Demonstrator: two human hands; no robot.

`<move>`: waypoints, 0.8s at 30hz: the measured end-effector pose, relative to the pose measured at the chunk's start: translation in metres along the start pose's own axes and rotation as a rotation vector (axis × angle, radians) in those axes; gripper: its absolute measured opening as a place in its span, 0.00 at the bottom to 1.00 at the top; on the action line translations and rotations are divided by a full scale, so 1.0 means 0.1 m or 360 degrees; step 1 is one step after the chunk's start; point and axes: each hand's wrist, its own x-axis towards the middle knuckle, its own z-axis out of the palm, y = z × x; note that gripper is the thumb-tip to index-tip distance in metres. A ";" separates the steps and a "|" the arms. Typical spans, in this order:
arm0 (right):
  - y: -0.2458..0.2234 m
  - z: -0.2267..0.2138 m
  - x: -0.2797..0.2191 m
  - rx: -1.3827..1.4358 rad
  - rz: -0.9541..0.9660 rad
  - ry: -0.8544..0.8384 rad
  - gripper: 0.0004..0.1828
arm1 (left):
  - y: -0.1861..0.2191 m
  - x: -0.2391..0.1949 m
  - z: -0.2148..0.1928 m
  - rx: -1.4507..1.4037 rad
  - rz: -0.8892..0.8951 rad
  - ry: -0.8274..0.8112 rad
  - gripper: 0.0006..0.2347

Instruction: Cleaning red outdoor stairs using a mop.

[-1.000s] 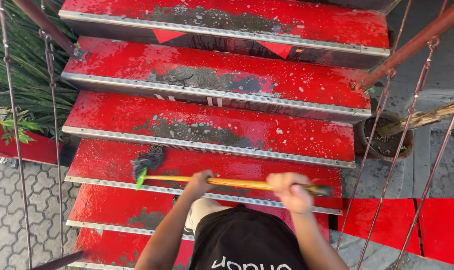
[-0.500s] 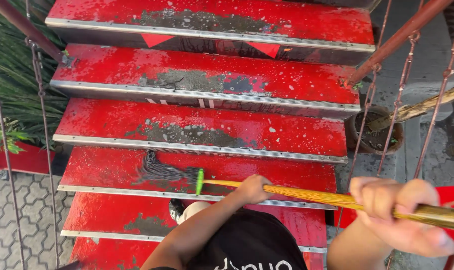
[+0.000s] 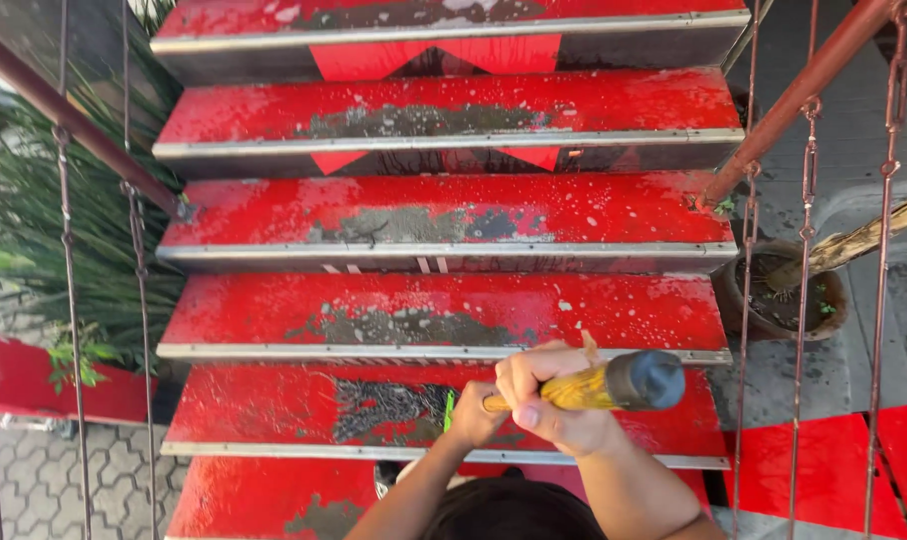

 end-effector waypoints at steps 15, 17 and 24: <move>1.55 -0.09 -0.41 -0.0219 0.0376 0.0546 0.15 | 0.05 0.08 -0.41 0.0221 -0.0146 -0.0223 0.15; 1.84 -0.05 -0.36 -0.0289 0.0456 0.0631 0.15 | -0.15 0.07 -0.47 0.0005 0.0308 0.0099 0.15; 2.71 0.27 -0.02 -0.0627 0.0131 0.0725 0.14 | -0.07 -0.07 -1.54 -0.0180 0.0103 -0.0287 0.23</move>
